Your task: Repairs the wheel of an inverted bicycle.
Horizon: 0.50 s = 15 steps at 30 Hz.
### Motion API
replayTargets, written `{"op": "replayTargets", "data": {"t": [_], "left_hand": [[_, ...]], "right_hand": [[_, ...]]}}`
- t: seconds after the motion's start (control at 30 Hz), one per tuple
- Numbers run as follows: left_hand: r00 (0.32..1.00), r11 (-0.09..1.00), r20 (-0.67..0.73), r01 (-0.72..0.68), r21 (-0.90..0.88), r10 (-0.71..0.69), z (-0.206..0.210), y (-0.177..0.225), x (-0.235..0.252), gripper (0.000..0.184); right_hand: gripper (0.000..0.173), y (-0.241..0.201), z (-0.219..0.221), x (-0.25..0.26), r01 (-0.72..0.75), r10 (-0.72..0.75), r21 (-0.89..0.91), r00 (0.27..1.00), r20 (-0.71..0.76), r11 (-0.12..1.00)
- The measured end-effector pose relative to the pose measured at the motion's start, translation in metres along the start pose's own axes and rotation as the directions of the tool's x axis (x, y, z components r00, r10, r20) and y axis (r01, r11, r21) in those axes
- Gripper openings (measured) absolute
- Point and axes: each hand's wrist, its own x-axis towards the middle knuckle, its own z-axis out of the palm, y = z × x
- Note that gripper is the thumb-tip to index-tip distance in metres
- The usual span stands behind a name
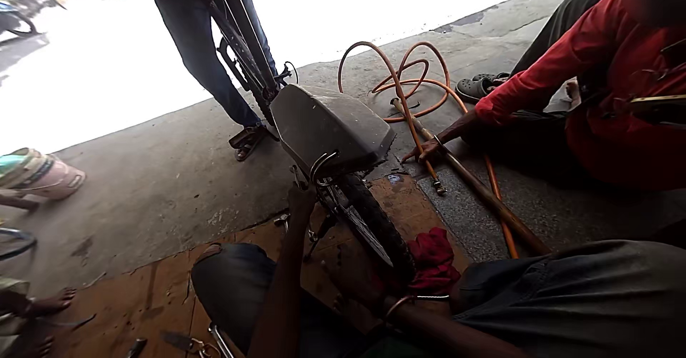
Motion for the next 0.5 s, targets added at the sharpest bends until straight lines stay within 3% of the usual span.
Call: {"op": "replayTargets", "data": {"t": [0.07,0.13,0.2,0.33,0.4,0.5], "left_hand": [[0.999,1.0,0.037,-0.015,0.015,0.014,-0.001,0.001,0.001,0.041],[0.998,1.0,0.062,-0.018,0.01,0.018,-0.004,0.002,0.001,0.041],[0.996,1.0,0.083,-0.017,-0.022,0.019,-0.006,0.004,0.002,0.044],[0.994,0.999,0.111,-0.007,-0.051,0.013,-0.006,0.0,0.005,0.047],[0.99,0.999,0.137,-0.003,-0.052,0.01,-0.006,0.002,0.004,0.05],[0.99,0.998,0.136,-0.014,-0.061,0.023,-0.003,0.005,-0.002,0.049]], "right_hand": [[0.09,0.015,0.019,0.054,-0.172,0.165,0.265,0.985,0.048,0.949],[0.1,0.027,0.041,0.089,-0.149,0.141,0.465,0.989,0.054,0.873],[0.09,0.021,0.055,0.099,-0.074,0.062,0.594,0.997,0.041,0.801],[0.056,0.043,0.06,0.126,-0.132,0.008,0.632,0.981,0.195,0.764],[0.054,0.047,0.048,0.125,-0.116,-0.025,0.572,0.972,0.233,0.812],[0.055,0.046,0.054,0.108,-0.168,0.087,0.561,0.982,0.168,0.811]]}}
